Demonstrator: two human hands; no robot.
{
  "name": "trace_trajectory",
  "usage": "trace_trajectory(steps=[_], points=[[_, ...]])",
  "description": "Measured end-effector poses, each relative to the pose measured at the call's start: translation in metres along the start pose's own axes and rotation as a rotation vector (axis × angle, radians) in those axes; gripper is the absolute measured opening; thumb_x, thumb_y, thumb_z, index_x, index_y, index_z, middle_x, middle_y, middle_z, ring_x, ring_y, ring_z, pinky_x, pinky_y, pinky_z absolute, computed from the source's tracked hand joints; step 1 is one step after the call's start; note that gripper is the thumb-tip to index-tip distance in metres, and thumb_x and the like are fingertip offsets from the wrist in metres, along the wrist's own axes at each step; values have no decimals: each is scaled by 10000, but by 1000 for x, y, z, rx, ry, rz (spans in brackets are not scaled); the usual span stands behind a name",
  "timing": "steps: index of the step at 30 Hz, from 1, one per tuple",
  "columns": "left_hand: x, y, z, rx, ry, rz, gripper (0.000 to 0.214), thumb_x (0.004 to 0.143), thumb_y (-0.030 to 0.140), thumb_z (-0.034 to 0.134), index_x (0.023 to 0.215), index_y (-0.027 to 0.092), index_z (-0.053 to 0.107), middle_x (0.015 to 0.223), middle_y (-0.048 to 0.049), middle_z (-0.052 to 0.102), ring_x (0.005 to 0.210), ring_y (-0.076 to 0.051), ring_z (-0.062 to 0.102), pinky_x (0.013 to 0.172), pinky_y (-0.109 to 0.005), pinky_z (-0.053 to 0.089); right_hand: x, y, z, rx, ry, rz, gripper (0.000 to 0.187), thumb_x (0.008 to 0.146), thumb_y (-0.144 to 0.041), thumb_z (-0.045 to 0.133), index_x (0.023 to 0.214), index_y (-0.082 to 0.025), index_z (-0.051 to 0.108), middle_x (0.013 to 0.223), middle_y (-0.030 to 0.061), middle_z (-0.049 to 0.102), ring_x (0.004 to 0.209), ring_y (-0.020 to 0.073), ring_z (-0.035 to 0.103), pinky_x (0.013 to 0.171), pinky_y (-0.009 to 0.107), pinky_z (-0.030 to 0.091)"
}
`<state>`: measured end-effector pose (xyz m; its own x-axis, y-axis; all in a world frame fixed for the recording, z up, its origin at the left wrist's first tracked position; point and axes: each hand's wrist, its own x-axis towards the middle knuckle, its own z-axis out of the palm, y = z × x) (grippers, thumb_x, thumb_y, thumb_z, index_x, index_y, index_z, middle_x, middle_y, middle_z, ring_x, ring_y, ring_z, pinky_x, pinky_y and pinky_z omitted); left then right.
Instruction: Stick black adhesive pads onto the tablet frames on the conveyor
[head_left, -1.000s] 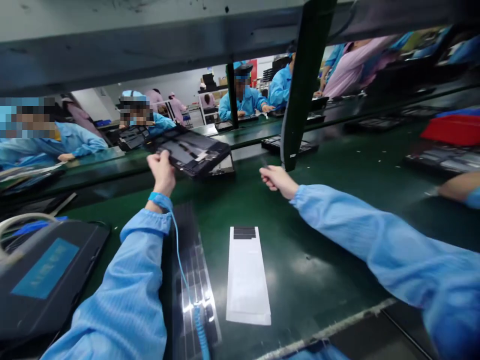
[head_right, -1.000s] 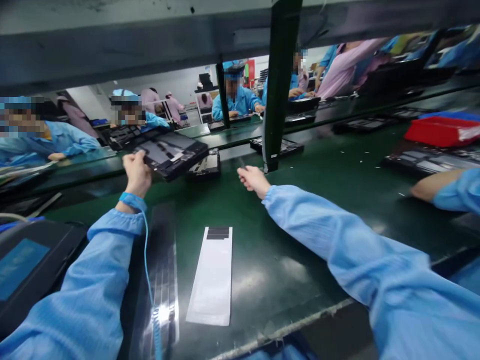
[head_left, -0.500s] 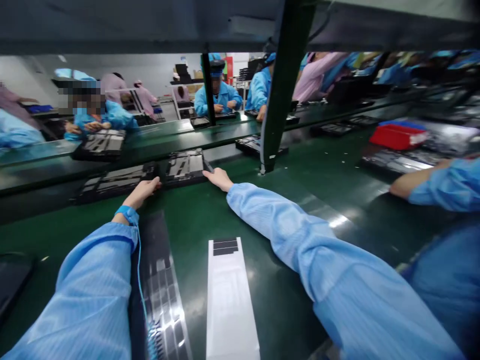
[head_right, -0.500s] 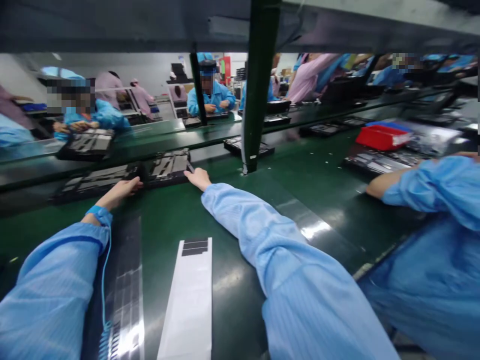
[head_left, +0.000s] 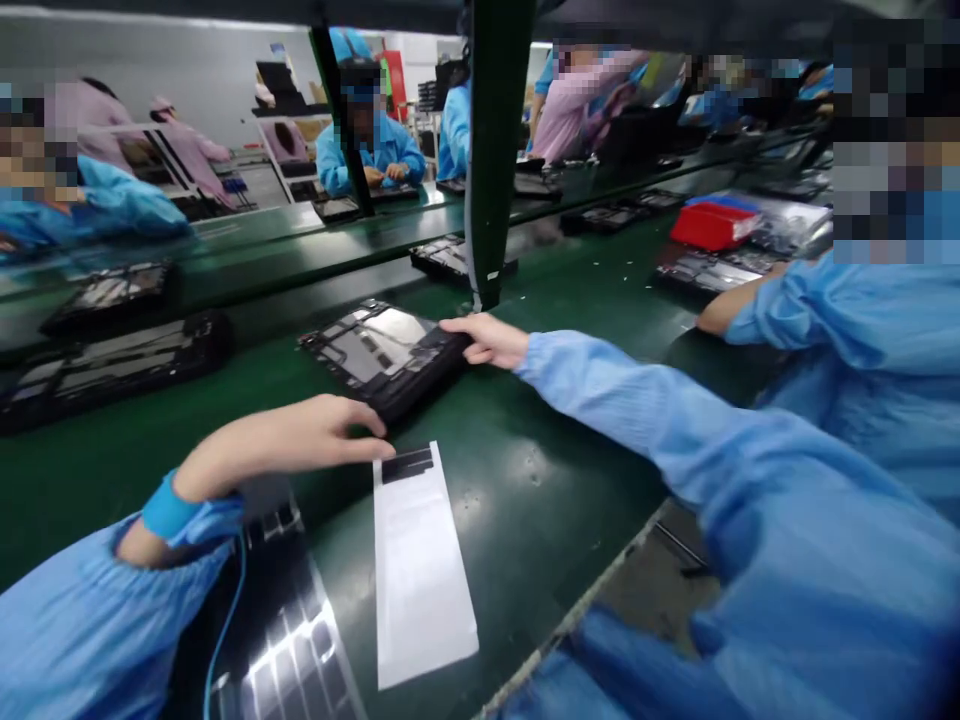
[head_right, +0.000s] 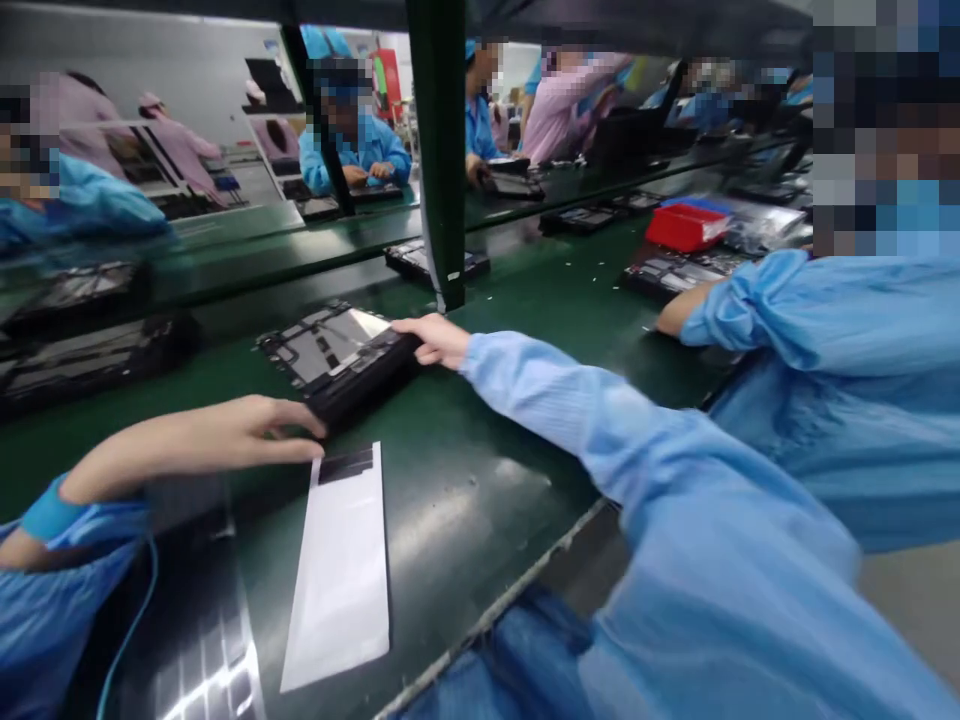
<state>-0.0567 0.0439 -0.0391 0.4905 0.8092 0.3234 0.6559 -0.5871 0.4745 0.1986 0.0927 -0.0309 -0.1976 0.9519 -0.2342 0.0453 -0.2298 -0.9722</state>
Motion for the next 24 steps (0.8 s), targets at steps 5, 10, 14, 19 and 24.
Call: trace_trajectory(steps=[5,10,14,19,24], points=[[-39,58,27,163,-228,117,446,841,506,470,1103,157,562,1090,-129,587,954,-242,521,820,-391,448,-101,12,-59,115,134,86,174,771,-250,597,708,-186,448,505,-82,286,338,4,127,329,172,21],[-52,73,29,306,-420,150,459,870,380,464,1225,90,479,1268,-189,448,1071,-312,436,894,-476,402,-164,29,-98,-506,353,48,157,691,-321,676,788,-210,622,446,-58,382,324,31,274,352,217,137],[-40,68,27,113,-402,161,344,905,243,373,1215,127,467,1230,-139,452,1094,-232,445,944,-377,390,-169,17,-76,-909,501,-376,259,742,-341,631,558,-158,631,485,31,541,429,75,474,465,240,343],[-31,57,31,32,-337,156,216,877,163,385,956,148,585,910,-72,532,834,-174,523,765,-300,447,-134,4,-1,-593,106,-456,403,872,-363,438,574,-143,596,513,26,564,421,80,518,436,206,382],[-36,58,33,10,-347,157,200,889,200,410,935,160,600,875,-58,512,777,-157,524,710,-272,444,-105,23,29,-647,-334,-641,126,768,-270,611,766,-147,584,703,6,598,593,86,558,516,182,420]])
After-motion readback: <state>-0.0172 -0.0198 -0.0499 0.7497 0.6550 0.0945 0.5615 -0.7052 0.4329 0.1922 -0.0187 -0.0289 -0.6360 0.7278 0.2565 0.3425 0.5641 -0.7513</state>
